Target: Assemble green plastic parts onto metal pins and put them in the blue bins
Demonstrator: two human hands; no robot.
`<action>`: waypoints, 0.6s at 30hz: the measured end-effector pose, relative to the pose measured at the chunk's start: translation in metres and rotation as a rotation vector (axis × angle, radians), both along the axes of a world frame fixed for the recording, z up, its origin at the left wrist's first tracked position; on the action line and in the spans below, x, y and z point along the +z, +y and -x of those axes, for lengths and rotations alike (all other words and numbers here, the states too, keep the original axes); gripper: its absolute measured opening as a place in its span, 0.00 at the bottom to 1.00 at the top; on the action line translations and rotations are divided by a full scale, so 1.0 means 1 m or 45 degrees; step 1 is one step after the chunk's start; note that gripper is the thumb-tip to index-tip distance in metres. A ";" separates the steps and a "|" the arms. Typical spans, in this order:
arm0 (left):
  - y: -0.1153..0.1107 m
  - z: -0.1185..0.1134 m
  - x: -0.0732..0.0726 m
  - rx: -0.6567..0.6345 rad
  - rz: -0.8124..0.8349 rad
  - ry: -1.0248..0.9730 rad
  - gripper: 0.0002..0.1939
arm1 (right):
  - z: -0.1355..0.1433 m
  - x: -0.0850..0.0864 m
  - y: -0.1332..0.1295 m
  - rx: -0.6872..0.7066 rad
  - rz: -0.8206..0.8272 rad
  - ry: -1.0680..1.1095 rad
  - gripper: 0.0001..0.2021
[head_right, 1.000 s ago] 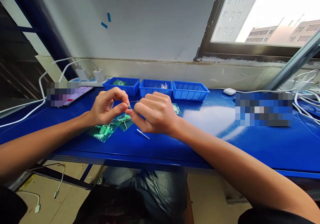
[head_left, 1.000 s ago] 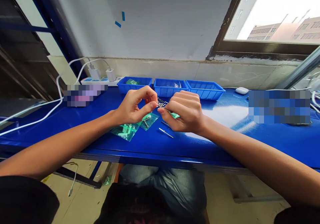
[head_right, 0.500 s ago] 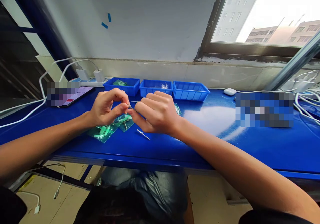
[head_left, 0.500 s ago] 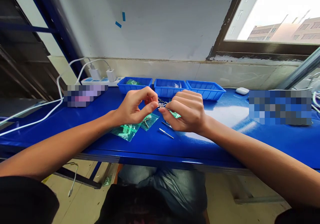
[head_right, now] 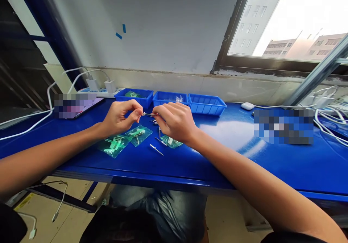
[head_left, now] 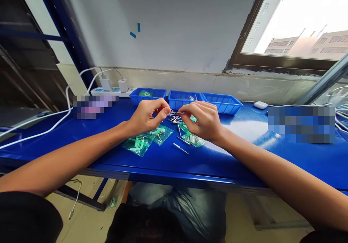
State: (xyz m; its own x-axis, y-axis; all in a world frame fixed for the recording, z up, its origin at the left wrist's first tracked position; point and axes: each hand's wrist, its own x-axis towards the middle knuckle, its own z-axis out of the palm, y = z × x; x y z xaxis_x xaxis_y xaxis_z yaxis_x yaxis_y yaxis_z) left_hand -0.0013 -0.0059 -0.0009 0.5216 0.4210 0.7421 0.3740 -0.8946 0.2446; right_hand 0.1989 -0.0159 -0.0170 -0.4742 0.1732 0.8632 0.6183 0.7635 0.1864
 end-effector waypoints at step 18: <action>0.004 0.000 -0.004 0.102 0.044 0.031 0.07 | 0.004 -0.004 0.002 -0.060 -0.101 0.076 0.10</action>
